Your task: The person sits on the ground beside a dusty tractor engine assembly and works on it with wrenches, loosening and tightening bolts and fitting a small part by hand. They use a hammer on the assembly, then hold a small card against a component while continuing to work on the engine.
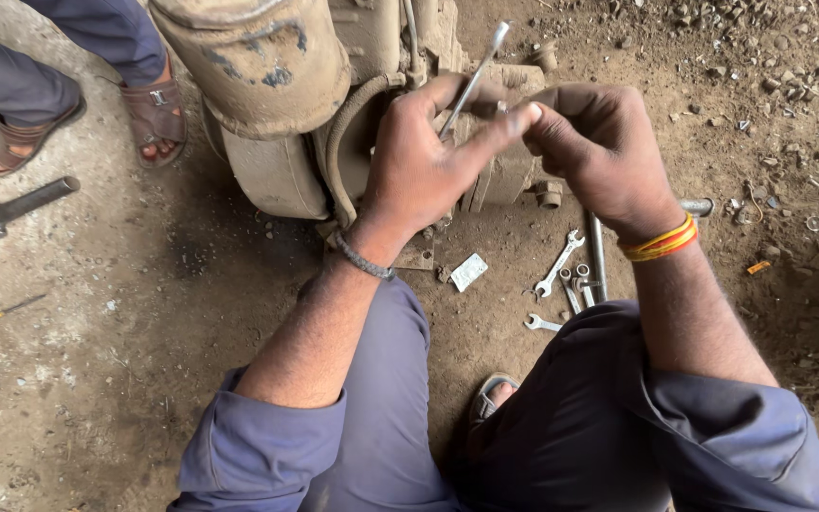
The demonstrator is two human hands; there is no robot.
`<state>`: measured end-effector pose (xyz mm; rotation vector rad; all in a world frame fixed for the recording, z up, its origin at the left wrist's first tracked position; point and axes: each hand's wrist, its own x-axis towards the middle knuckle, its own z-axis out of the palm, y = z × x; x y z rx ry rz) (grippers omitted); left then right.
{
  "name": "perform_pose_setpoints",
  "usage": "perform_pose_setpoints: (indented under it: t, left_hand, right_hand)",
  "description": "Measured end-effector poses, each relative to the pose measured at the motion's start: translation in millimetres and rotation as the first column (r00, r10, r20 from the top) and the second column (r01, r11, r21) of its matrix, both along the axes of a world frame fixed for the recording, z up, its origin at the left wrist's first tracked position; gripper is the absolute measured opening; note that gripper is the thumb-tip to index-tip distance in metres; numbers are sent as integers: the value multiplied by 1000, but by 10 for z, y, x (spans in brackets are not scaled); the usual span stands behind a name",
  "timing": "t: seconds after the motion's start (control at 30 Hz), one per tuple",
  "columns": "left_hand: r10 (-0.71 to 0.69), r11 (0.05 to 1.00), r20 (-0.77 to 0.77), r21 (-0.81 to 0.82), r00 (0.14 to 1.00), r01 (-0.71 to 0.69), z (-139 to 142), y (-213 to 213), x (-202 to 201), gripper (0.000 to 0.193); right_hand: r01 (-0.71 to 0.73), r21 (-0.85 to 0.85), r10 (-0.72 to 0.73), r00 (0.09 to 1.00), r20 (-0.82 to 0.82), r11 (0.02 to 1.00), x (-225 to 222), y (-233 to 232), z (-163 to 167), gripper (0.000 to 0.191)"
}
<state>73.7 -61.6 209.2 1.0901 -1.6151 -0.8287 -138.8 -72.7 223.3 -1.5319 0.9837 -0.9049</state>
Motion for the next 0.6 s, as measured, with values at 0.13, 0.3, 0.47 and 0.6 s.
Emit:
perform_pose_setpoints:
  t: [0.13, 0.3, 0.47, 0.6]
  left_hand:
    - [78, 952, 209, 276, 975, -136, -14, -49, -52, 26]
    - [-151, 955, -88, -272, 985, 122, -13, 22, -205, 34]
    - [-151, 981, -56, -135, 987, 142, 60, 77, -515, 35]
    - [-115, 979, 78, 177, 990, 99, 68, 24, -725, 33]
  right_hand:
    - [-12, -48, 9, 998, -60, 999, -64, 8, 31, 19]
    - [41, -25, -43, 997, -63, 999, -303, 144, 86, 21]
    - [125, 71, -123, 992, -31, 990, -585, 316, 122, 21]
    - [166, 72, -160, 983, -85, 983, -711, 409, 156, 21]
